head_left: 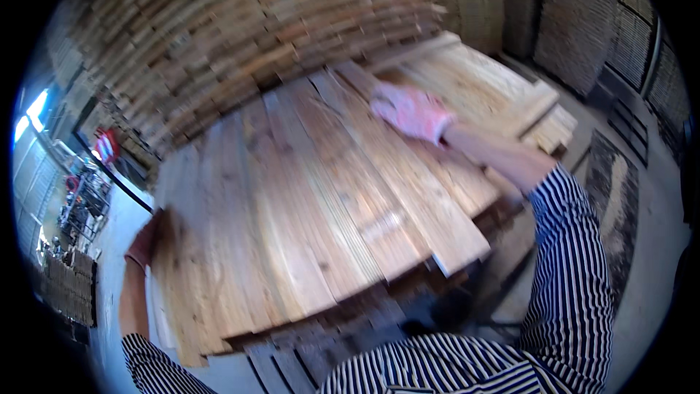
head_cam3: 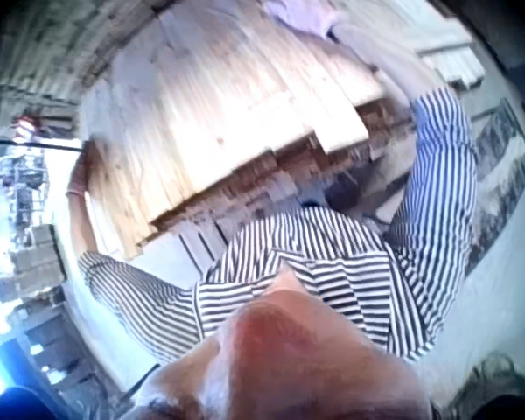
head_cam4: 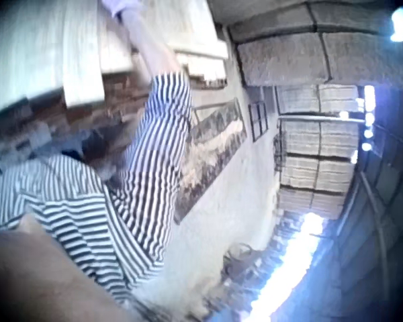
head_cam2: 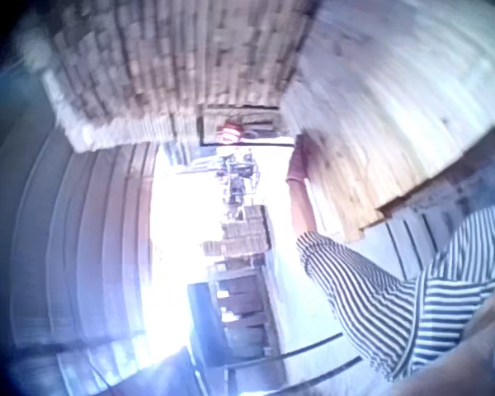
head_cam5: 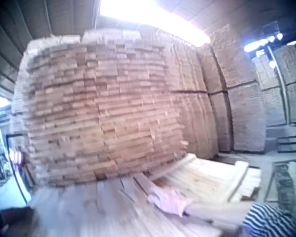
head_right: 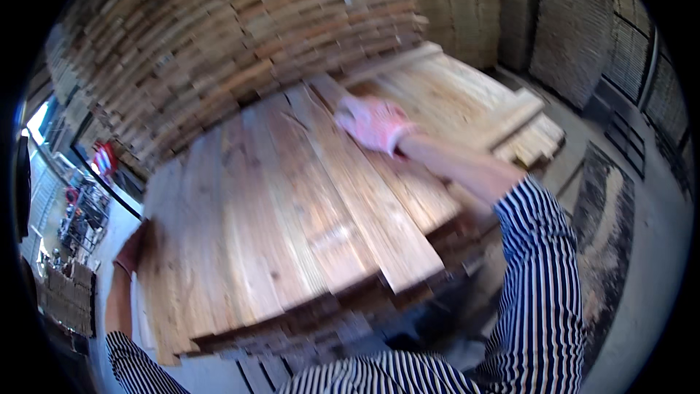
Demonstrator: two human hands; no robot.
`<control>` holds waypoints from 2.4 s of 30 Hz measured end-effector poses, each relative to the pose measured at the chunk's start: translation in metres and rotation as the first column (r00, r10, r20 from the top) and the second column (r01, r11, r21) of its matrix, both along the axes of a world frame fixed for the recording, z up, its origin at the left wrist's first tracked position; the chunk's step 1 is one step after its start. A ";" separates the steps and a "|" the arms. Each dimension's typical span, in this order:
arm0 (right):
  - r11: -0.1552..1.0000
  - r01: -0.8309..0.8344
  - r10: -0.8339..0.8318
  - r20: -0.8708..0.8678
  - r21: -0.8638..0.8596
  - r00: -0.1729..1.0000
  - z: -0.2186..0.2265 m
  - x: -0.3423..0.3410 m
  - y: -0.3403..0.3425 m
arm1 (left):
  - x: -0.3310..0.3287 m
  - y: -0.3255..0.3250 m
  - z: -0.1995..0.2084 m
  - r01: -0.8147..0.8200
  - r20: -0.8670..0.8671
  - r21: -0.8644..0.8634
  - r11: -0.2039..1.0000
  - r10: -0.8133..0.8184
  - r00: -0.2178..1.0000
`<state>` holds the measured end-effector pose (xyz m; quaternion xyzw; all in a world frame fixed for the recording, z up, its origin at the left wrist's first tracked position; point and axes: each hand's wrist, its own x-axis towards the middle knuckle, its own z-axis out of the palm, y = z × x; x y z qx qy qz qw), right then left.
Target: The person repeatedly picks up small wooden planks from a metal rack and stacks them onto a large pile of lumber. They handle the planks by hand, wearing pink gloves, and arrange them in a neat stack within a warehouse environment.
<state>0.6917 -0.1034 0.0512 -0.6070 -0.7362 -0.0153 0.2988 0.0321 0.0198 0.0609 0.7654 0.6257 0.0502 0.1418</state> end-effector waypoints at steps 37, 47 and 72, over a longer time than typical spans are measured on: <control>0.118 0.203 -0.962 -0.061 -0.972 0.266 -0.456 -0.344 -0.317 | -0.387 -0.095 -0.148 -0.251 0.563 -0.582 0.774 0.606 0.562; 0.440 -0.608 0.114 -0.631 -0.661 0.768 -0.475 -0.764 -0.087 | -0.434 -0.121 -0.346 -0.249 0.531 -0.771 0.587 0.807 0.258; 0.927 0.375 -0.363 -0.269 -0.008 0.892 -0.557 -0.774 0.597 | -0.366 0.523 -0.564 0.430 0.039 -0.842 0.327 0.830 -0.556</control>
